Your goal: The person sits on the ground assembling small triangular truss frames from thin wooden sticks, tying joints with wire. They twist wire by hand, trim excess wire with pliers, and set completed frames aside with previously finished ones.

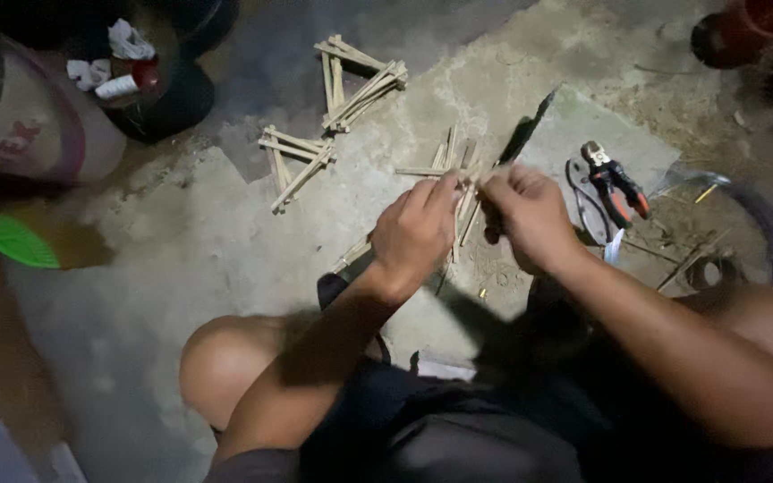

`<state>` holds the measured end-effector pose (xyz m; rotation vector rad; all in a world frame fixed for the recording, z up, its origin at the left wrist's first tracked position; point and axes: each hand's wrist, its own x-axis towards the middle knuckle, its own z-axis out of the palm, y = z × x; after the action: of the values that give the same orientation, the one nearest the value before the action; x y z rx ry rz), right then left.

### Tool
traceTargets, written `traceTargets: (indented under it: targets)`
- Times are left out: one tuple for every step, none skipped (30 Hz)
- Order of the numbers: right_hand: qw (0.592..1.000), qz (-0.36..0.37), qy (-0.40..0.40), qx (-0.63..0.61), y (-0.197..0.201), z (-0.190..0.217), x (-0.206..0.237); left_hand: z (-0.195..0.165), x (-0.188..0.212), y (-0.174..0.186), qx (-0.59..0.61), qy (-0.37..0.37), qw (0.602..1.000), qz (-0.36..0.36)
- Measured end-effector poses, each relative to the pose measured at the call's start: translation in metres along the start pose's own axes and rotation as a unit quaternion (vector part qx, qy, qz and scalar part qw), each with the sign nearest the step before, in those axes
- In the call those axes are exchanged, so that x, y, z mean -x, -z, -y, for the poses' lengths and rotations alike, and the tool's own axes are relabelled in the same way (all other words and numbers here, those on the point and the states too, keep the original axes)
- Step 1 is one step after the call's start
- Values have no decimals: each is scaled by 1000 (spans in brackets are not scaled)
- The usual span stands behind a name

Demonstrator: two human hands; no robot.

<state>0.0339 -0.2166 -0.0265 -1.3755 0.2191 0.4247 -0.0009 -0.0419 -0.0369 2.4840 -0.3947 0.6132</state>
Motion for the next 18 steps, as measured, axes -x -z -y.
traceTargets:
  targets:
    - [993, -6, 80, 87, -2, -1, 4, 0, 1, 0, 4, 9, 1000, -2]
    - [972, -13, 160, 174, -2, -1, 9, 0, 1, 0, 10, 18, 1000, -4]
    - [936, -19, 238, 260, -2, -1, 13, 0, 2, 0, 17, 27, 999, -8]
    - [915, -27, 261, 306, -1, 0, 15, 0, 2, 0, 18, 37, 999, 8]
    - [892, -34, 285, 350, -1, 1, 16, 0, 3, 0, 18, 46, 999, 22]
    - [866, -41, 307, 393, -1, 1, 18, 0, 3, 1, 18, 56, 998, 38]
    - [841, -36, 344, 416, -2, 1, 18, -1, 3, 0, 13, 65, 997, 38]
    - [814, -32, 380, 438, -1, 1, 18, -2, 3, -1, 9, 74, 997, 38]
    - [785, -27, 416, 459, -2, 1, 17, -2, 3, -1, 4, 82, 996, 37]
    - [778, -25, 408, 478, -2, 1, 17, -2, 3, -1, 0, 78, 996, 42]
    - [771, -24, 399, 496, -3, 0, 16, -2, 4, -1, -4, 74, 996, 48]
    - [763, -24, 391, 515, -2, -1, 16, -2, 4, -1, -7, 69, 996, 52]
    - [768, -23, 397, 502, -2, -3, 15, -1, 5, -1, -3, 63, 997, 49]
    - [773, -21, 403, 489, -2, -5, 14, -1, 5, -1, 1, 57, 997, 46]
    - [779, -19, 408, 475, -1, -8, 13, 0, 6, -1, 5, 51, 998, 44]
    - [812, -22, 366, 454, 0, -11, 12, 0, 6, 0, 3, 46, 998, 47]
    - [842, -25, 324, 431, -1, -13, 9, 0, 7, 0, 2, 41, 998, 49]
    - [869, -27, 281, 407, 0, -16, 7, 0, 7, 1, 0, 36, 998, 51]
